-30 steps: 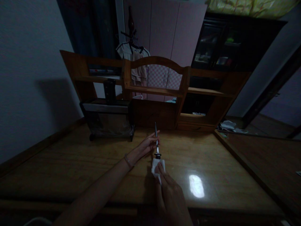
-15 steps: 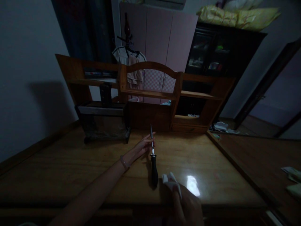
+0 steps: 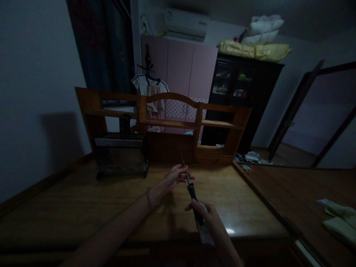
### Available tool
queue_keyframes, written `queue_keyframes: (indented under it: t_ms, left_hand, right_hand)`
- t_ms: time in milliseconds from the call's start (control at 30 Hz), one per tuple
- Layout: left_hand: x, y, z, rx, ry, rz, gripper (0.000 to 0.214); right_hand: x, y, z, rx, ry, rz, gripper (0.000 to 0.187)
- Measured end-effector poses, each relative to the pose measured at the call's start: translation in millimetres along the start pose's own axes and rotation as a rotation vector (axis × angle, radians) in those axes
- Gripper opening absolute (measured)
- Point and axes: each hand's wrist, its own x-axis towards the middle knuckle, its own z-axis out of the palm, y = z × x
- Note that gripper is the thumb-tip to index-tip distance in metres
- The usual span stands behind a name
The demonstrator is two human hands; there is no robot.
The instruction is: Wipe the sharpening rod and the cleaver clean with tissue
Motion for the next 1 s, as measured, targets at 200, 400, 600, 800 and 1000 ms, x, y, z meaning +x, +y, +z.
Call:
queue_keyframes:
  t_ms: [200,400,600,800,1000]
  left_hand:
    - [-6.3,11.1,26.0,0.116,-0.017,0.073,0.036]
    - [-40.2,19.2,47.2,0.453,0.229,0.385,0.036]
    - [-109.8,20.1,86.9,1.031,-0.131,0.836,0.047]
    - [-122.7,11.7,89.3,0.868,0.029,0.81,0.031]
    - [-130.3,56.2,93.5,0.637,0.537,0.828,0.02]
  right_hand:
    - [-9.9,-14.6,-3.9,0.151,-0.004,0.111,0.052]
    - [-18.5,-31.0,-26.4,0.114,0.063,0.097,0.043]
    - [-26.0,-55.0,-26.4,0.112,0.003,0.03,0.038]
    - [-47.5,-66.4,-19.2,-0.07,0.128,-0.323,0.046]
    - [-56.8,-100.8,-26.8,-0.093,0.211,-0.407,0.05]
